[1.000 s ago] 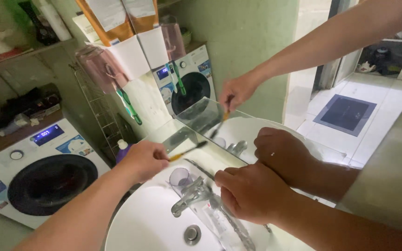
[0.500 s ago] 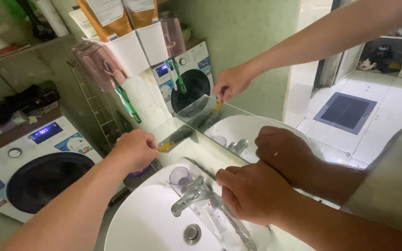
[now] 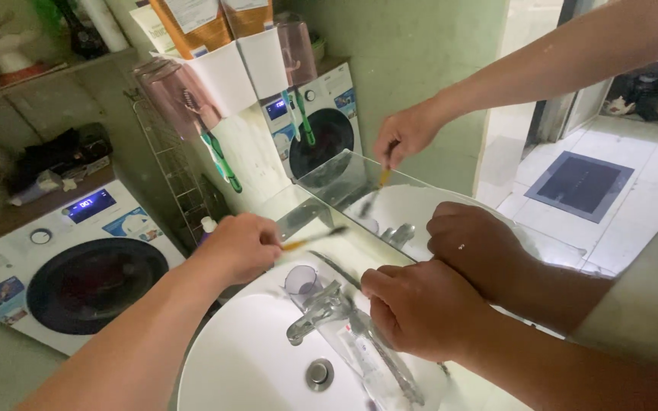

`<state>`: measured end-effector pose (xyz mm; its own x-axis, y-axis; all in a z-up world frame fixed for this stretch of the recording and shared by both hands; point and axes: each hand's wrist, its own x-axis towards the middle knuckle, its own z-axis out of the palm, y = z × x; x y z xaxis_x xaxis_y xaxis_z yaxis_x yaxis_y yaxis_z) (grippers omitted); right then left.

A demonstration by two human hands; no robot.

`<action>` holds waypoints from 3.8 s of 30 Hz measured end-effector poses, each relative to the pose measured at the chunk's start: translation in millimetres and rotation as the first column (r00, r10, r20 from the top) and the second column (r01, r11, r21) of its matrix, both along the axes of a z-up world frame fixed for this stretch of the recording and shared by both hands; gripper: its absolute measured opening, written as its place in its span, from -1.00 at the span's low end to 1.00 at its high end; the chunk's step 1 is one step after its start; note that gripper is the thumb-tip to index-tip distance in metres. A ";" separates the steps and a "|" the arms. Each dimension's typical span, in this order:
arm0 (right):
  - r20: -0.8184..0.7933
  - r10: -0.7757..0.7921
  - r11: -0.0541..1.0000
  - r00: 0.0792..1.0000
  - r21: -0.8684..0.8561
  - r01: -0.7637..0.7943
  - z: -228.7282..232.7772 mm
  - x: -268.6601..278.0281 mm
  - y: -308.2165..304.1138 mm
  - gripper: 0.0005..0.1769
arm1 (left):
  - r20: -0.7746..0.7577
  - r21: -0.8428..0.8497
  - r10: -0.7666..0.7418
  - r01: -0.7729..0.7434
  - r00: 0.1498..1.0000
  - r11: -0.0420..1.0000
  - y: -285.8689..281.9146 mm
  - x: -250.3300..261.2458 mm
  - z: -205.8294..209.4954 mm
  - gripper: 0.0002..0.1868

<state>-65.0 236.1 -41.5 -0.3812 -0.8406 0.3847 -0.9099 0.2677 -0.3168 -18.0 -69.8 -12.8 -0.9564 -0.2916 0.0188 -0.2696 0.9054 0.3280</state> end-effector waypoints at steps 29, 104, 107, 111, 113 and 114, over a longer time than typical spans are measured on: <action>0.025 -0.051 0.995 0.998 0.093 0.049 5.1 3.0 -2.1 -0.91 | 0.073 0.201 0.224 -0.234 0.972 0.951 -38.1 76.0 -30.1 -0.81; 0.055 -0.045 0.999 0.997 0.014 0.044 6.4 3.6 1.1 -0.92 | 0.356 0.931 0.267 -0.363 0.895 -0.026 -29.8 85.3 -78.3 -0.68; 0.046 -0.037 0.999 0.998 -0.001 0.037 5.5 2.7 1.4 -0.91 | 0.367 0.926 0.300 -0.376 0.880 -0.031 -37.2 110.3 -70.8 -0.68; 0.076 -0.051 0.996 0.996 0.076 0.045 12.4 4.6 -1.4 -0.93 | 0.365 0.928 0.287 -0.370 0.886 -0.040 -38.7 105.4 -80.7 -0.69; 0.107 -0.060 0.994 0.992 0.092 0.050 10.9 4.1 0.2 -0.94 | 0.328 0.944 0.248 -0.325 0.911 -0.056 -29.1 90.3 -83.9 -0.70; 0.105 -0.065 0.994 0.992 0.094 0.055 9.9 3.8 0.9 -0.94 | 0.327 0.944 0.243 -0.324 0.913 -0.056 -19.9 78.9 -84.1 -0.70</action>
